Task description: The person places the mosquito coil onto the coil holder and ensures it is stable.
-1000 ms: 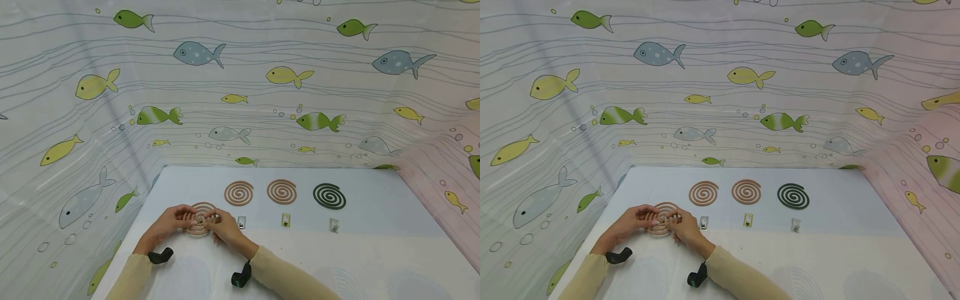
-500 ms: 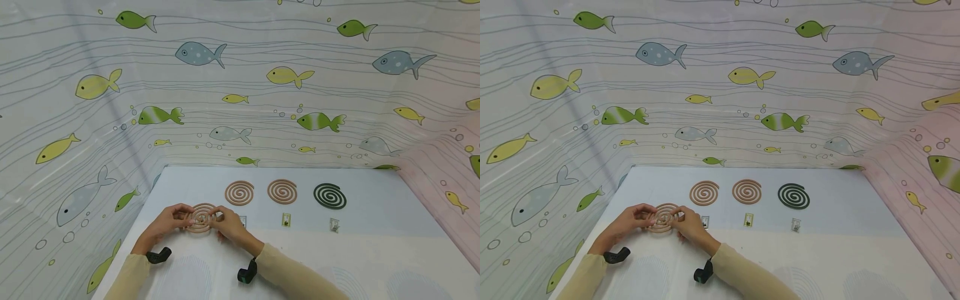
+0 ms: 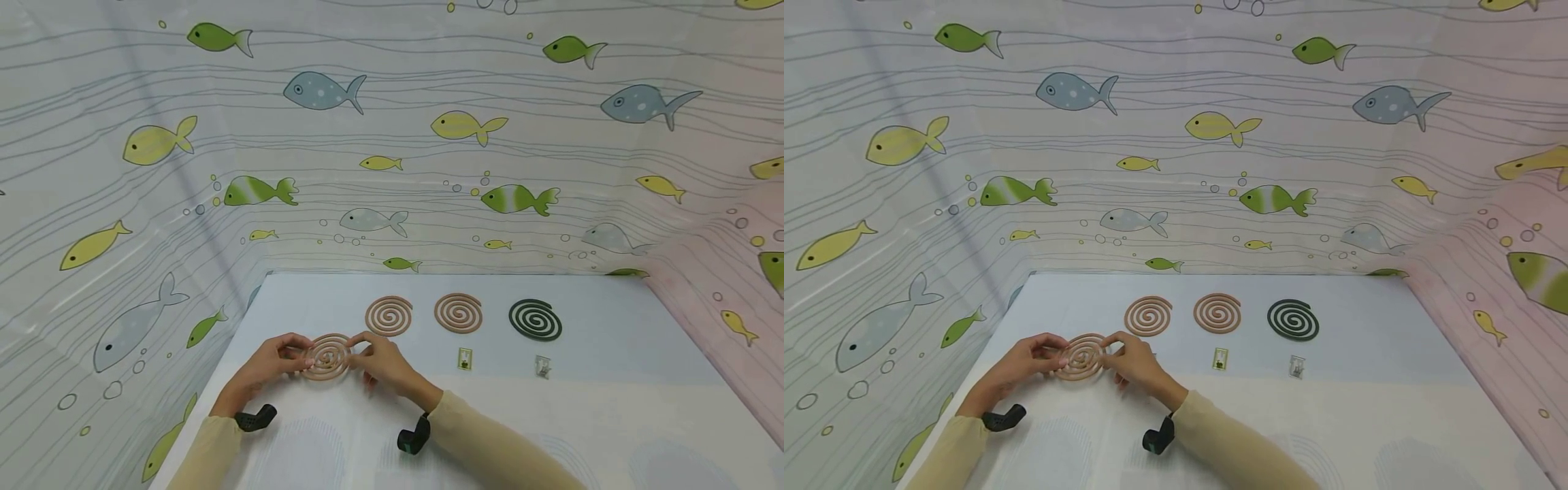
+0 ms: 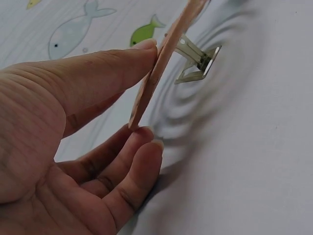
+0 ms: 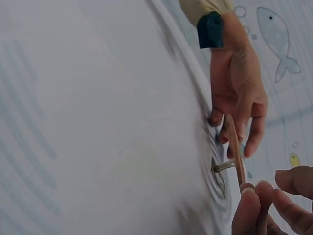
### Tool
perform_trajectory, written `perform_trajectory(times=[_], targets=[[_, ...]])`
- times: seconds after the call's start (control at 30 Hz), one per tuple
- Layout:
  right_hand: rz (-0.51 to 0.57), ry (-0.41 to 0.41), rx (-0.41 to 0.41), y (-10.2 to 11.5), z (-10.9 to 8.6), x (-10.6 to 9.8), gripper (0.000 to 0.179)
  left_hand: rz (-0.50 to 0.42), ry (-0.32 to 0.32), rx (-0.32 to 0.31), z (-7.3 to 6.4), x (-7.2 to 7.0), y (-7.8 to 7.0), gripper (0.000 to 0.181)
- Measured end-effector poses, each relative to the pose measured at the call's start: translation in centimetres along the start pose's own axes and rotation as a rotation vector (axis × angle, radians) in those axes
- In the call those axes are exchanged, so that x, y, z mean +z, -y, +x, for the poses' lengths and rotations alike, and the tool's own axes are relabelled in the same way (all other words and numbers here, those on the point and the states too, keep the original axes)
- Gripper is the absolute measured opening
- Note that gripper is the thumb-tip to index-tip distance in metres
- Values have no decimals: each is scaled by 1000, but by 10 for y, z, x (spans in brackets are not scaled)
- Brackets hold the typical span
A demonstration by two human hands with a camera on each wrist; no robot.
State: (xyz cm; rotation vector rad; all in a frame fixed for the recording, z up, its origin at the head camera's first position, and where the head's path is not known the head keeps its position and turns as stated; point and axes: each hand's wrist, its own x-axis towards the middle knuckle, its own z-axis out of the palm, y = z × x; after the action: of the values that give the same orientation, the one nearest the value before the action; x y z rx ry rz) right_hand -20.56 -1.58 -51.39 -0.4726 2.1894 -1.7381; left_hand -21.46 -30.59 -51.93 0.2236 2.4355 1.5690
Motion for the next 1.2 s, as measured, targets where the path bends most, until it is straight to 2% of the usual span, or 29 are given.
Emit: perform_trajectory(times=[0.27, 0.47, 0.73, 1.07, 1.2], targets=[[46, 24, -6, 9, 2, -12, 31, 38, -20, -5, -1, -4, -5, 47], [60, 18, -25, 17, 4, -19, 30, 30, -36, -1, 2, -6, -9, 47], [63, -7, -17, 13, 2, -24, 25, 68, -73, -21, 7, -5, -17, 48], [52, -33, -21, 15, 1, -31, 21, 110, -91, 29, 13, -5, -29, 54], [55, -35, -32, 15, 2, -36, 22, 112, -94, 41, 18, -2, -32, 51]])
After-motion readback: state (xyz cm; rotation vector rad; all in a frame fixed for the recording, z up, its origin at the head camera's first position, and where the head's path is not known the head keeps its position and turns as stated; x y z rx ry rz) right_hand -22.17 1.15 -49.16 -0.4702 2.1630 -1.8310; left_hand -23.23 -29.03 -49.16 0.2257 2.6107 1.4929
